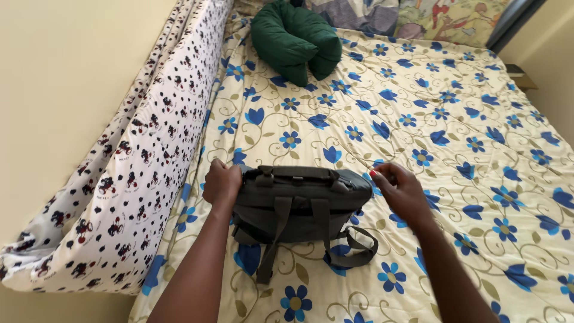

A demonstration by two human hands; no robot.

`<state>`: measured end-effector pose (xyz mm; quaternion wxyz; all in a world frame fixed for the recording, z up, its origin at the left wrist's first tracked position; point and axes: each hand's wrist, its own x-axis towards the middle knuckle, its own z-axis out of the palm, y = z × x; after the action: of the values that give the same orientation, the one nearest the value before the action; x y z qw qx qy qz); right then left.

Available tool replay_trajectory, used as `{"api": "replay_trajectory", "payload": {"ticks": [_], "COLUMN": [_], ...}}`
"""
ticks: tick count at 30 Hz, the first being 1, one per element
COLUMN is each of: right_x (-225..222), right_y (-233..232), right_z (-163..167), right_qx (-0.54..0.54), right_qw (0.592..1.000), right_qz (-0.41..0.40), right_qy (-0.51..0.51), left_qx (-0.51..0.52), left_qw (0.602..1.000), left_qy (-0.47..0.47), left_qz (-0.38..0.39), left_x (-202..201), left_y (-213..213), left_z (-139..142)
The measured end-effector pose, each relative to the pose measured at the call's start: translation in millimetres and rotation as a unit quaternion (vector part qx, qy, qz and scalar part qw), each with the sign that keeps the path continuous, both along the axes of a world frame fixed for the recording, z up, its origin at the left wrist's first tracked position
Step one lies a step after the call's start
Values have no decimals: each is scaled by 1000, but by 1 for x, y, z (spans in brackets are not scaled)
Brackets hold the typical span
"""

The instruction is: The person opens a gray backpack on a bed, unzips its compartments and adjusts the straps, then takes out two aerosol spray bottles. They carry the bottles to a closet shelf, place them among other toiletries, and handle a small item from the shelf.

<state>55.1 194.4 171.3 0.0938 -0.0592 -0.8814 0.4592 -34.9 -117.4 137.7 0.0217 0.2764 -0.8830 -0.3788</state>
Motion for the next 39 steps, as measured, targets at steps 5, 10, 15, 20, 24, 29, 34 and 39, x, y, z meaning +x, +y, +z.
{"api": "replay_trajectory", "payload": {"ticks": [5,10,15,20,24,29,34,39], "right_x": [33,47,34,23,19,27,31,33], "right_y": [-41,-116,-148,-99,-75,-68,-58,-40], "right_z": [-58,-80,-108,-132,-124,-106,-101,-88], "right_qx": [-20,-85,-157,-81,-210,-97,-75,-63], "right_qw": [999,989,978,991,963,960,952,982], "right_qz": [-21,-5,-80,-106,-132,-247,-292,-175], "right_qy": [-22,-125,-109,2,-105,-94,44,-23], "left_qx": [20,29,38,71,39,-120,-177,-237], "left_qw": [1000,999,998,966,904,790,792,797], "left_qy": [11,20,23,174,301,430,319,300], "left_qz": [-4,-14,-37,-177,-299,-420,-490,-468], "left_x": [-12,-18,-20,-11,12,46,49,39], "left_y": [5,5,-3,-23,-32,-5,32,42], "left_z": [2,1,-9,-7,11,33,37,31]}}
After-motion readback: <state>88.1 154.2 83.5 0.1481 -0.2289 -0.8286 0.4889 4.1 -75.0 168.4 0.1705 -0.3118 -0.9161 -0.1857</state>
